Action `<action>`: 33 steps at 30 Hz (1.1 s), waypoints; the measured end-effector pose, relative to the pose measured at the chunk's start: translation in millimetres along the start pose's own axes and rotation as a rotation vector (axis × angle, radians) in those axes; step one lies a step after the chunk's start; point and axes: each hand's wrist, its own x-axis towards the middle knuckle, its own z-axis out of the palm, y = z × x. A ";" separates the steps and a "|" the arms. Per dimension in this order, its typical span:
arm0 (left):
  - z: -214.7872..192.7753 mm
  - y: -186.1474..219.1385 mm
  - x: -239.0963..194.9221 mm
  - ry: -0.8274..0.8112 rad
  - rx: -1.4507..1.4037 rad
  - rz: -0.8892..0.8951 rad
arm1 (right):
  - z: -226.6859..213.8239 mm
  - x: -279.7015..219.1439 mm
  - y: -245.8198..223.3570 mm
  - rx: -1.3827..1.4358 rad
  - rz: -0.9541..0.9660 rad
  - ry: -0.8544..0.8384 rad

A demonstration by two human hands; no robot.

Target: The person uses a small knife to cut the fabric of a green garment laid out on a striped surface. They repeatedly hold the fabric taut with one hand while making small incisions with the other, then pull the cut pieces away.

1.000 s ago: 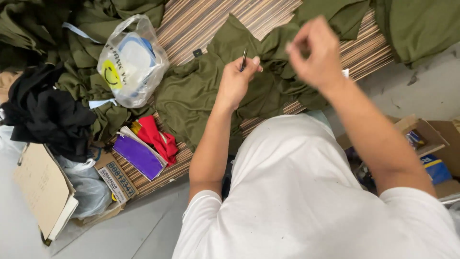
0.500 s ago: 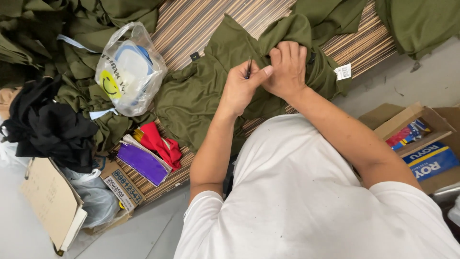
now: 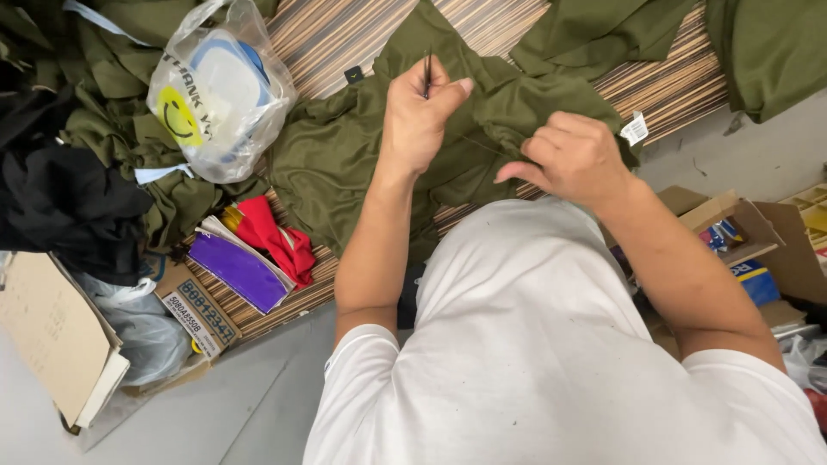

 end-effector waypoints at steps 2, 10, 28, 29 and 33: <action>0.0 -6.5 4.7 0.025 0.037 0.002 | -8.2 -4.2 4.4 -0.003 0.068 -0.015; 2.2 -8.6 -3.6 0.080 -0.120 -0.002 | -41.1 -12.5 1.6 -0.056 0.162 -0.068; 37.5 58.1 -53.9 -0.238 -0.071 0.002 | 5.3 26.6 -38.2 0.064 0.392 0.225; 38.5 61.0 -56.7 -0.255 0.007 -0.006 | 8.0 25.2 -36.4 0.065 0.404 0.229; 50.7 58.7 -62.5 -0.204 0.161 -0.005 | -1.9 18.3 -29.8 0.220 0.379 0.283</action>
